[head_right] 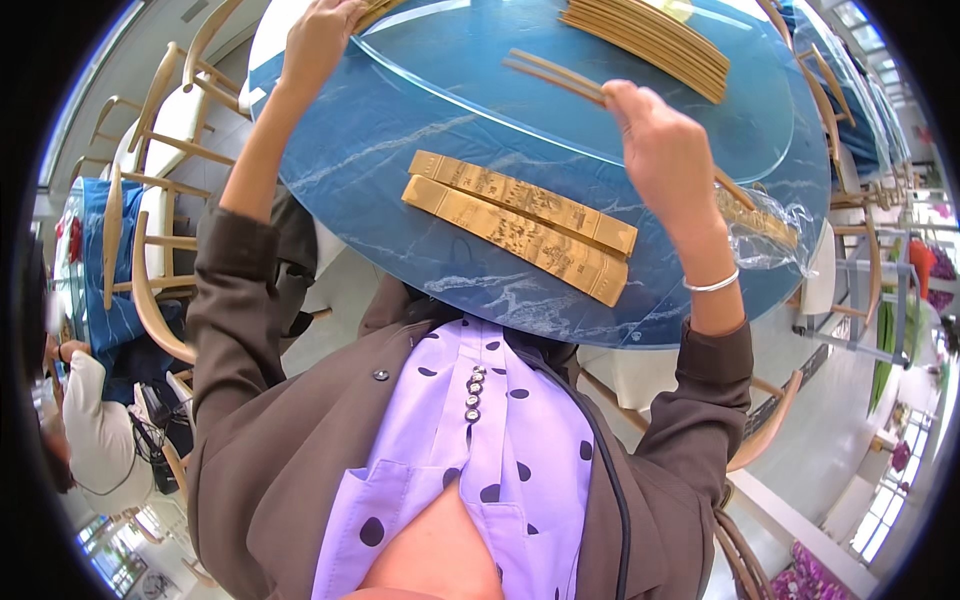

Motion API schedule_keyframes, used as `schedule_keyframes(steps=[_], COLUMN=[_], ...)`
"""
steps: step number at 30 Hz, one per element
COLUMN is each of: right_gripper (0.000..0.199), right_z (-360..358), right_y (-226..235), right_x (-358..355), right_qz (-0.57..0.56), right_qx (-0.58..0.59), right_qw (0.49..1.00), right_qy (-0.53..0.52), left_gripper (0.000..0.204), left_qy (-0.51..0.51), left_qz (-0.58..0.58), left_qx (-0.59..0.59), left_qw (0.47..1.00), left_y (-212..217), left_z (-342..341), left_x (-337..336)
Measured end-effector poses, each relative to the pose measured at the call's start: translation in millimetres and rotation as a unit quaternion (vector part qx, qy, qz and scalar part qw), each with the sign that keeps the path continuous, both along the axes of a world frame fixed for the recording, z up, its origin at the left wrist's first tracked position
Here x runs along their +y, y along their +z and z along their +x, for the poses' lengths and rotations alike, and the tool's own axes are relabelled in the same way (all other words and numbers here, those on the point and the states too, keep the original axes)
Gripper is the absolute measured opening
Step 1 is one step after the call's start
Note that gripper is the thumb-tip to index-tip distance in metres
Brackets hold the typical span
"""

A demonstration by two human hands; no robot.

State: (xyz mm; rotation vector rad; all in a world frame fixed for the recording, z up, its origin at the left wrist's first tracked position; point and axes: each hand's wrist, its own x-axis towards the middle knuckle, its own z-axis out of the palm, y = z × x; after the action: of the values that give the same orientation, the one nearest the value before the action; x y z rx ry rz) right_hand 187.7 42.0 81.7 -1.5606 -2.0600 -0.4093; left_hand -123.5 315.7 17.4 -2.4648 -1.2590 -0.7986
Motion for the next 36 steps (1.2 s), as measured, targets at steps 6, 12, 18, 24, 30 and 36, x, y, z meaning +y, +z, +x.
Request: schedule_keyframes(steps=[6,12,18,24,30,36], right_gripper=[0.018,0.018,0.022,0.038,0.039,0.032], right_z=[-15,-29,-30,-19,-3,17], right_y=[-28,-36,-45,-45,-40,-33], right_x=[-45,-58,-77,-89,-98,-116], right_qz=[-0.087,-0.063,-0.053,-0.043,-0.054,-0.152], right_qx=[0.073,0.049,0.011,-0.033,-0.031,0.145], right_qw=[0.993,0.996,0.998,0.995,0.995,0.963], right_qy=[-0.036,-0.035,-0.044,-0.084,-0.075,-0.168], left_gripper=[0.052,0.054,0.029,0.034,0.025,0.03], left_qy=[-0.336,-0.343,-0.341,-0.339,-0.381,-0.406], left_qz=[-0.403,-0.56,-0.564,-0.395,-0.282,-0.322], left_qx=[-0.326,-0.457,-0.414,-0.226,-0.042,-0.141], left_qw=[0.787,0.6,0.628,0.824,0.879,0.843], left_y=[-9,-9,-3,5,-2,-2], left_z=[69,103,103,110,115,123], left_x=[-151,-223,-235,-235,-236,-230])
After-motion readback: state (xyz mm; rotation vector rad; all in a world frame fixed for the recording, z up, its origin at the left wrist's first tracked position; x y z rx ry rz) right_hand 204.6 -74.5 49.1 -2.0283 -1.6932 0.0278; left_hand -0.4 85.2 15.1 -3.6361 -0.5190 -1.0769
